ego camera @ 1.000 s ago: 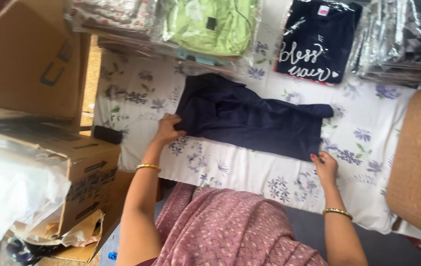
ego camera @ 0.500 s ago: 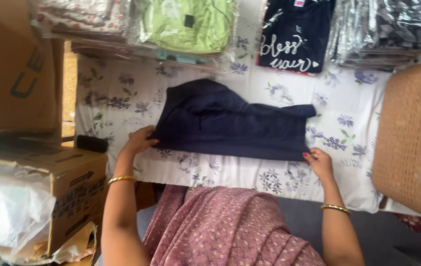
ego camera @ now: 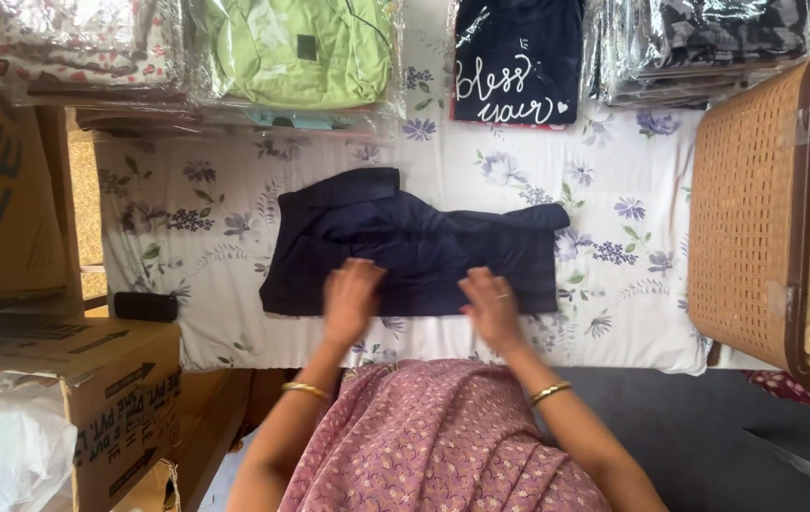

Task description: Folding and packaging a t-shirt into a plastic bag.

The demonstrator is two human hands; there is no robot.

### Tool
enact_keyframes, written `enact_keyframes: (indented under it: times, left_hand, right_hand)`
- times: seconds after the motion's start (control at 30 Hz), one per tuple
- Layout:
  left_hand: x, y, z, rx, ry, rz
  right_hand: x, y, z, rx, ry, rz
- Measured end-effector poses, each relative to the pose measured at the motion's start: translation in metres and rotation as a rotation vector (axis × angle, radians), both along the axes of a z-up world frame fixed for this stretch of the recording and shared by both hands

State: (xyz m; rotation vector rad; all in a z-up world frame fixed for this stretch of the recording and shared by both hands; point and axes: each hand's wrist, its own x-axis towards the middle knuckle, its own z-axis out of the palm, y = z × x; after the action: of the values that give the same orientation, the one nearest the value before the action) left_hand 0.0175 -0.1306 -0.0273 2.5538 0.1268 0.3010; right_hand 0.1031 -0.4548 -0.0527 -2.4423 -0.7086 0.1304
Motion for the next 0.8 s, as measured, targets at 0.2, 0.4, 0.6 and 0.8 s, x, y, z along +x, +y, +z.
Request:
enact_keyframes:
  times: [0.2,0.4,0.6,0.8]
  left_hand:
    - [-0.006,-0.003,-0.04,0.108,0.303,-0.388]
    - [-0.006,0.101,-0.053,0.133,0.268,0.112]
    - [0.071,0.086,-0.014,0.266,0.233,0.419]
    - [0.156,0.078,-0.028,0.155,0.291,0.117]
  right_hand:
    - [0.009,0.006,-0.031,-0.278,0.059,0.28]
    - [0.073,-0.063,-0.038,-0.339,0.034,-0.031]
    - [0.095,-0.035,-0.034,-0.326,-0.153,-0.347]
    - [0.12,0.009,-0.021,-0.136,-0.162,-0.269]
